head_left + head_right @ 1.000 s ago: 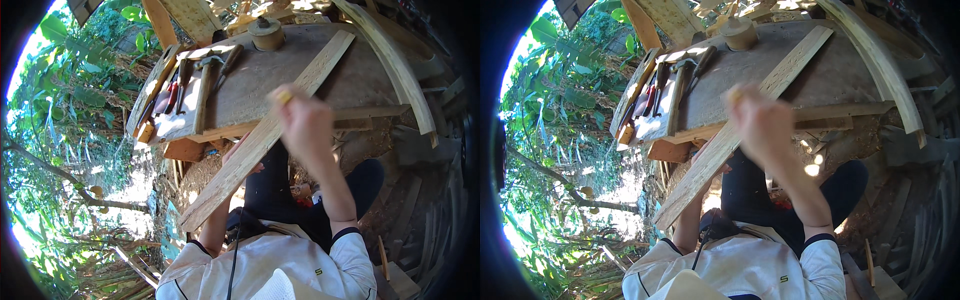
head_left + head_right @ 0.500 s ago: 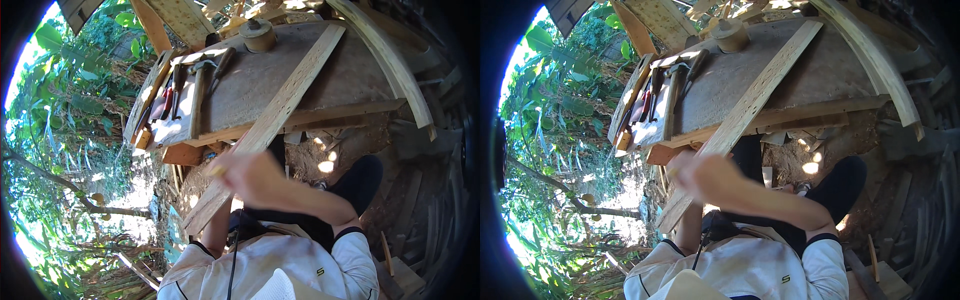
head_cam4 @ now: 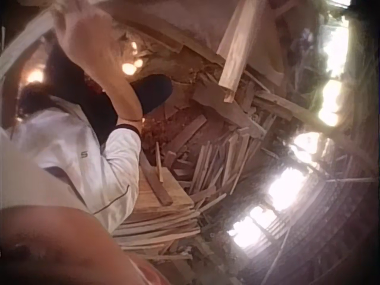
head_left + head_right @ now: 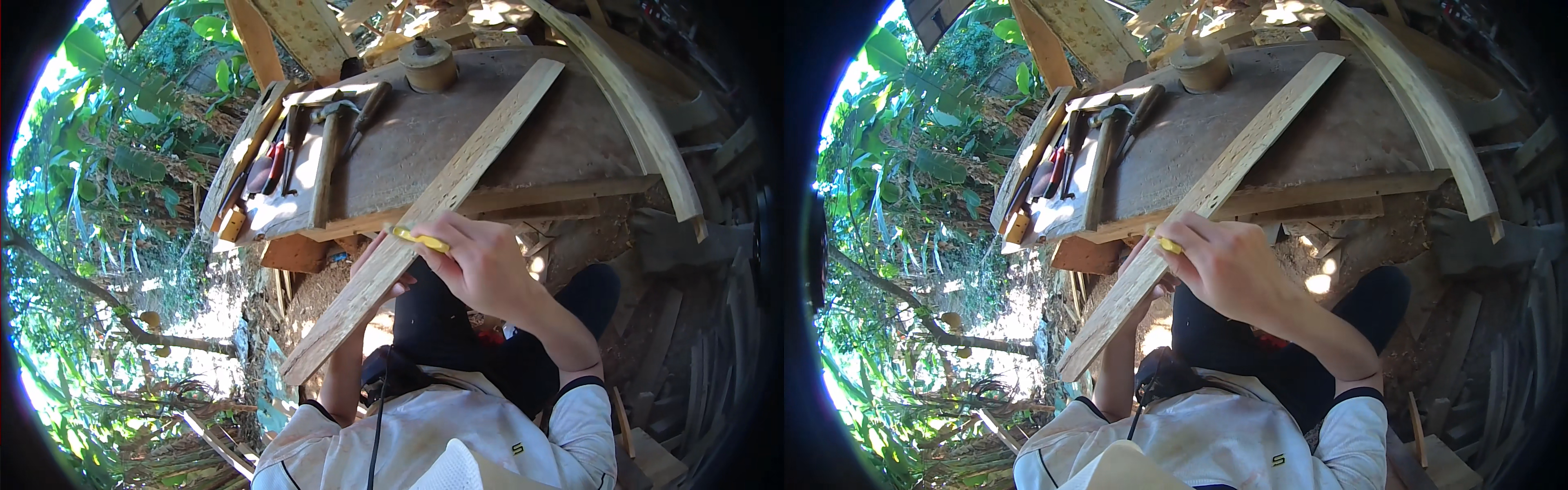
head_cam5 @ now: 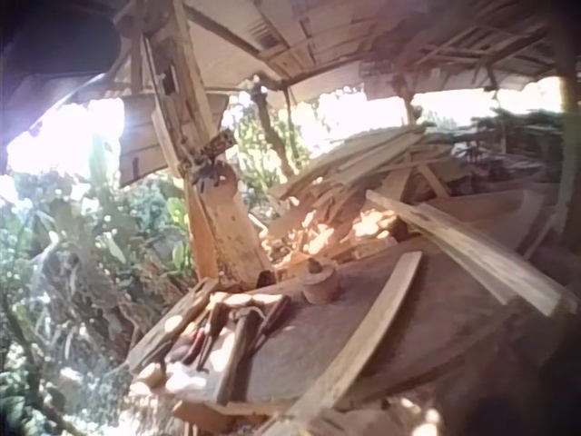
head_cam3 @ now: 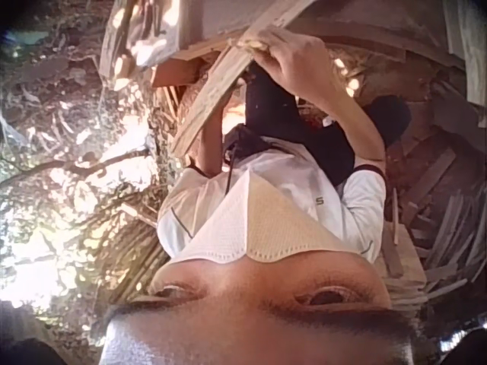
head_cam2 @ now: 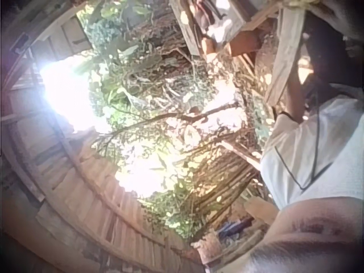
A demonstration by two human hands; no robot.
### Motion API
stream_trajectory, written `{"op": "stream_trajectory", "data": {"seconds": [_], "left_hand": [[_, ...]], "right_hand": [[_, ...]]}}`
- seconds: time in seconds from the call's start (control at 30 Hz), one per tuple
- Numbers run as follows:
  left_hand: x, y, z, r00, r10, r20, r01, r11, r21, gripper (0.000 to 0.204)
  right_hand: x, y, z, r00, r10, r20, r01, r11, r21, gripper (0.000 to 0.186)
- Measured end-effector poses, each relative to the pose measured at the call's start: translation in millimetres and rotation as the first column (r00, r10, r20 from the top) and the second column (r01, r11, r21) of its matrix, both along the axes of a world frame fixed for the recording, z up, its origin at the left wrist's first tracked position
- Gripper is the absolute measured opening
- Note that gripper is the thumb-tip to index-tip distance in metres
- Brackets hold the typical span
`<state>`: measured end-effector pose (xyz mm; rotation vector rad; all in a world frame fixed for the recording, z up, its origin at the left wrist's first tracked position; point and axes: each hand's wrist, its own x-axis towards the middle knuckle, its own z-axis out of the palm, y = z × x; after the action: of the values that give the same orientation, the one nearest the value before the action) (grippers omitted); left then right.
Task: The person hammers a chisel into a wooden plank to carve a groove, then brushes away the resulting sawdust. They proceed to smooth the plank's surface by hand and with a sanding block, and finally handle a yellow plastic bag.
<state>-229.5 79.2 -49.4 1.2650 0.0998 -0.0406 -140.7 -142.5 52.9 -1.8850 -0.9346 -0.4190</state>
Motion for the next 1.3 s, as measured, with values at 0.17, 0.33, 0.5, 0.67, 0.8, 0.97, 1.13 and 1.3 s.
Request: {"op": "stream_trajectory", "data": {"seconds": [0.17,0.33,0.5,0.67,0.8,0.97,1.13,1.3], "left_hand": [[-3.0,11.6,-7.1,0.991,-0.067,0.116,0.074,0.996,-0.056,0.135],[-11.7,10.8,-13.2,0.989,-0.001,0.147,0.009,0.999,-0.048,0.141],[-11.3,17.3,-11.0,0.989,0.058,0.135,-0.052,0.998,-0.048,0.137],[-16.6,23.0,-26.3,0.955,-0.013,0.295,0.057,0.989,-0.139,0.115],[-15.7,20.7,-20.1,0.989,0.121,0.087,-0.076,0.911,-0.405,0.082],[-19.1,30.2,-28.6,0.984,0.168,-0.055,-0.176,0.959,-0.22,0.058],[-22.3,32.3,-26.8,0.966,0.245,-0.079,-0.255,0.951,-0.173,0.052],[-21.3,24.2,-17.2,0.975,0.199,-0.097,-0.209,0.971,-0.113,0.056]], "right_hand": [[67.5,-37.2,-0.2,0.877,-0.398,-0.268,0.396,0.916,-0.066,0.019],[25.6,-18.9,-0.4,0.968,-0.238,0.079,0.247,0.959,-0.141,0.015],[43.2,-36.0,-8.4,0.979,-0.19,-0.078,0.191,0.981,0.011,0.018],[26.2,-20.3,-4.9,0.987,-0.159,0.027,0.159,0.987,0.001,0.016],[55.4,-34.3,-18.3,0.955,-0.203,-0.216,0.23,0.967,0.11,0.015],[78.7,-43.4,-18.5,0.877,-0.466,0.12,0.47,0.883,-0.004,0.015],[39.9,-28.5,-6.9,0.989,-0.109,-0.097,0.117,0.99,0.075,0.018],[123.8,-95.1,-26.2,0.761,-0.631,-0.149,0.639,0.769,0.007,0.029]]}}
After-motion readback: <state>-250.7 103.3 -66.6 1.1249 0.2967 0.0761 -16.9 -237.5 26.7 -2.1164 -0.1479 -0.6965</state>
